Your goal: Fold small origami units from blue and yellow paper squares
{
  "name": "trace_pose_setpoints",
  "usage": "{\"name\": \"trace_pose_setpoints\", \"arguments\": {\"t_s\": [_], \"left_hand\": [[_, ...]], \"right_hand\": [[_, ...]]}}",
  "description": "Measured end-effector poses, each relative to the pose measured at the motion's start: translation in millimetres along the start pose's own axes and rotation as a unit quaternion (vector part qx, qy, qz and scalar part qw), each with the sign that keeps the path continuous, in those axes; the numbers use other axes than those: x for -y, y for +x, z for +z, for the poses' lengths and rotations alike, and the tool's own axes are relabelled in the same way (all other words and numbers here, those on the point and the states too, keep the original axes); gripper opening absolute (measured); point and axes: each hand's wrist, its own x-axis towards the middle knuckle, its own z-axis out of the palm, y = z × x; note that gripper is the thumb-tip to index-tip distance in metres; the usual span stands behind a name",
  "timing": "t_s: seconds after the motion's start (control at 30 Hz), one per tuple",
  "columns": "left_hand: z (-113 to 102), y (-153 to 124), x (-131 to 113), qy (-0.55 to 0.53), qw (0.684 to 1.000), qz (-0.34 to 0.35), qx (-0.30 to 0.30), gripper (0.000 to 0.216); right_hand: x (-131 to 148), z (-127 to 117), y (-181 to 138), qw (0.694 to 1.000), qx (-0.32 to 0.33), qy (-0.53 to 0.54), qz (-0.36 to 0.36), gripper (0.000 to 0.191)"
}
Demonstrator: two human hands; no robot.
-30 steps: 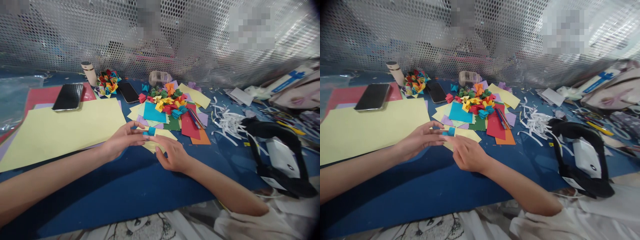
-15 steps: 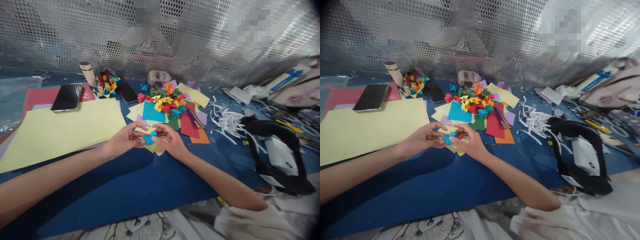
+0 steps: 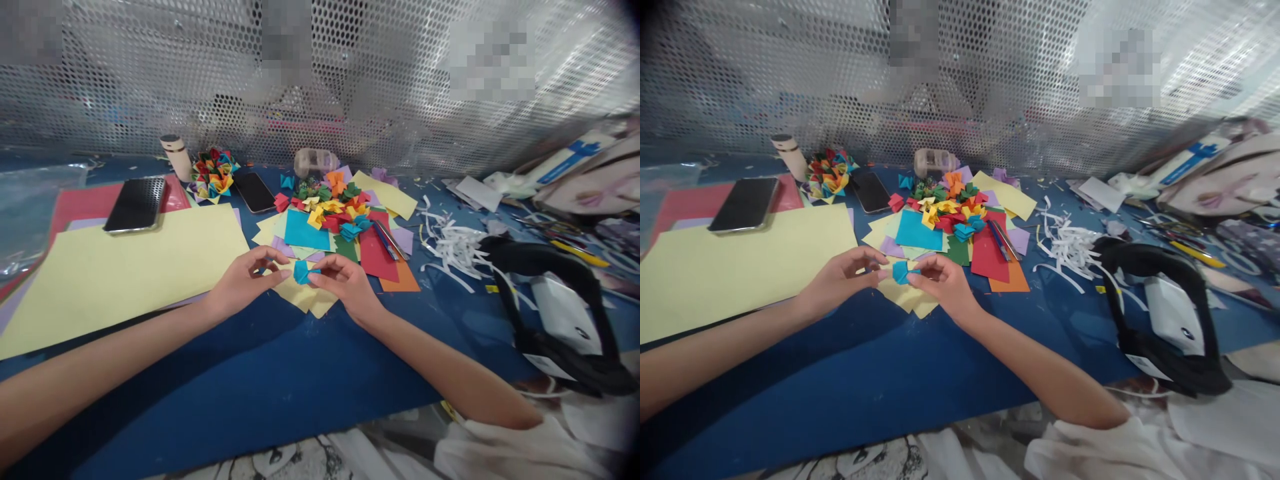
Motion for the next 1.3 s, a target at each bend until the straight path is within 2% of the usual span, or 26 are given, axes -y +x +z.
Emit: {"name": "trace_pose_setpoints", "arguments": {"t_s": [0.27,0.47,0.63,0.83,0.97,1.07,1.17,1.3], "left_hand": [[0.4,-5.1,-1.7,0.117,0.985,0.090,0.087,0.015],[-1.2,-6.3,-1.3,0.172,0.972,0.131,0.088,0.005],[-1.0,-6.4,-0.2,0.180,0.971,0.133,0.086,0.013],[2.8,-8.3,-1.1,0.169,0.980,0.095,0.041,0.024],[2.8,-8.6,-2.4,0.168,0.982,0.085,0.032,0.019],[2.0,-7.2,-2.6,0.164,0.984,0.064,0.015,0.023],[2.3,-5.1,-1.6,0.108,0.994,-0.009,0.009,0.022],[5.4,-3.8,-0.6,0.018,0.994,-0.089,0.057,0.026]], "right_hand": [[-0.7,1.5,-2.5,1.000,0.022,0.012,0.012,0.032],[-3.6,3.1,-3.3,0.999,0.022,0.016,0.028,0.034],[-3.6,4.7,-3.6,0.999,0.014,0.031,0.034,0.032],[-1.1,4.9,-3.8,0.999,0.006,0.018,0.026,0.033],[-1.6,4.6,-5.6,1.000,0.008,0.002,0.022,0.034],[-2.5,4.8,-7.4,1.000,0.010,-0.016,-0.001,0.034],[-2.7,4.9,-8.3,0.999,0.010,-0.019,-0.032,0.034],[-2.6,3.7,-7.0,0.998,0.020,-0.017,-0.052,0.031]]}}
